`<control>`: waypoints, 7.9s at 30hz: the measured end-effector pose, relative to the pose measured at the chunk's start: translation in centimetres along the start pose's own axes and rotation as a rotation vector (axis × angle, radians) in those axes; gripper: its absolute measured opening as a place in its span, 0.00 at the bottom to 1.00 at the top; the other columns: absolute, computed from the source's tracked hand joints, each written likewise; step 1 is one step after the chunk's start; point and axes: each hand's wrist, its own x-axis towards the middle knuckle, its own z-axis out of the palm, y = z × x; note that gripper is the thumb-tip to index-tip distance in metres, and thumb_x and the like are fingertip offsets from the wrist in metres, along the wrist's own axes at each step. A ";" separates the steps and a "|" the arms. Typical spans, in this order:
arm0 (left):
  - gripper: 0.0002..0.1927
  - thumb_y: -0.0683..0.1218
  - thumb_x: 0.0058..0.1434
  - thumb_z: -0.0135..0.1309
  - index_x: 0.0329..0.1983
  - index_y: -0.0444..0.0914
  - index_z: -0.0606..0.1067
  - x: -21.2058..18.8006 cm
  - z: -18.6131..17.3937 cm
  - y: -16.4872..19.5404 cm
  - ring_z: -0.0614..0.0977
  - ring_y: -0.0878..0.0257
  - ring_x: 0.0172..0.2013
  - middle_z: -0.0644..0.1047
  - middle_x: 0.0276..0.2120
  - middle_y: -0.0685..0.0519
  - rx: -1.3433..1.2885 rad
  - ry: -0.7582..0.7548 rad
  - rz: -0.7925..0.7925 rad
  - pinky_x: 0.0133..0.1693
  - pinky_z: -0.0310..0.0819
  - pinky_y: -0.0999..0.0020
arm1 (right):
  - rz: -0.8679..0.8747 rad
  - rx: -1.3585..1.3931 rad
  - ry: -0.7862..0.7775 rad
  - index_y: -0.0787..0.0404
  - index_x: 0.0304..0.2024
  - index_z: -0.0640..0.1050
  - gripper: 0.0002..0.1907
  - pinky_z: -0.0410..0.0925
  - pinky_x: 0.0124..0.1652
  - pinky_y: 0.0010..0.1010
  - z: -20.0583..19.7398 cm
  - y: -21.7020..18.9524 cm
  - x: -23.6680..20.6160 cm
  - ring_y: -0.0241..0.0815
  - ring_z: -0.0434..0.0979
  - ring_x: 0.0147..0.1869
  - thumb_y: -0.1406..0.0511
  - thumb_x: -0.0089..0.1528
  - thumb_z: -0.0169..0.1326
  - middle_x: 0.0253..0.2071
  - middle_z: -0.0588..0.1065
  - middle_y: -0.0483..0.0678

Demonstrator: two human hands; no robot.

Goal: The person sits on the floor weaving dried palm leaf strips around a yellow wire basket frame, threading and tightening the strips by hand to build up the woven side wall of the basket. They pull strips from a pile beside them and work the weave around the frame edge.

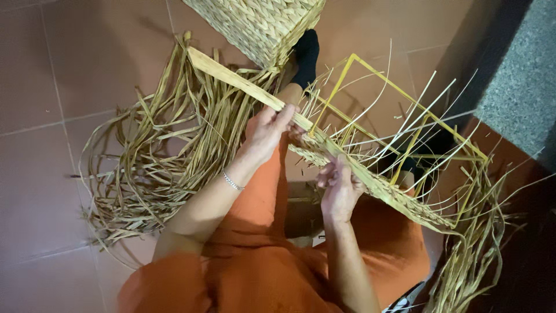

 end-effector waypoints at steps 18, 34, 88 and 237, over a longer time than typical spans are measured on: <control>0.10 0.35 0.66 0.50 0.45 0.38 0.65 0.1 2.8 4.9 0.77 0.57 0.34 0.73 0.35 0.49 0.756 -0.546 0.302 0.36 0.71 0.56 | 0.040 -0.395 -0.281 0.68 0.53 0.78 0.17 0.67 0.24 0.25 0.4 -5.0 -4.8 0.34 0.72 0.22 0.62 0.71 0.47 0.29 0.77 0.51; 0.16 0.33 0.63 0.58 0.48 0.38 0.66 1.4 2.4 3.1 0.85 0.65 0.38 0.79 0.36 0.54 0.204 -0.352 0.229 0.34 0.80 0.73 | -0.367 -0.818 -0.359 0.60 0.70 0.70 0.25 0.73 0.29 0.23 2.6 -4.1 -1.0 0.33 0.79 0.30 0.72 0.69 0.49 0.30 0.81 0.48; 0.21 0.32 0.56 0.52 0.53 0.39 0.71 0.5 5.3 4.5 0.82 0.47 0.43 0.73 0.49 0.45 1.027 -0.485 0.742 0.40 0.78 0.55 | -1.121 -1.575 -0.127 0.54 0.39 0.79 0.11 0.61 0.44 0.42 -4.6 -6.0 -2.0 0.49 0.71 0.43 0.62 0.58 0.68 0.40 0.74 0.45; 0.06 0.44 0.64 0.60 0.36 0.37 0.75 -0.2 8.4 2.9 0.81 0.58 0.33 0.77 0.35 0.51 0.757 -0.574 0.562 0.36 0.76 0.62 | -0.904 -0.935 -0.013 0.61 0.45 0.73 0.16 0.73 0.35 0.28 -3.9 -4.1 1.8 0.41 0.78 0.40 0.76 0.62 0.65 0.41 0.78 0.50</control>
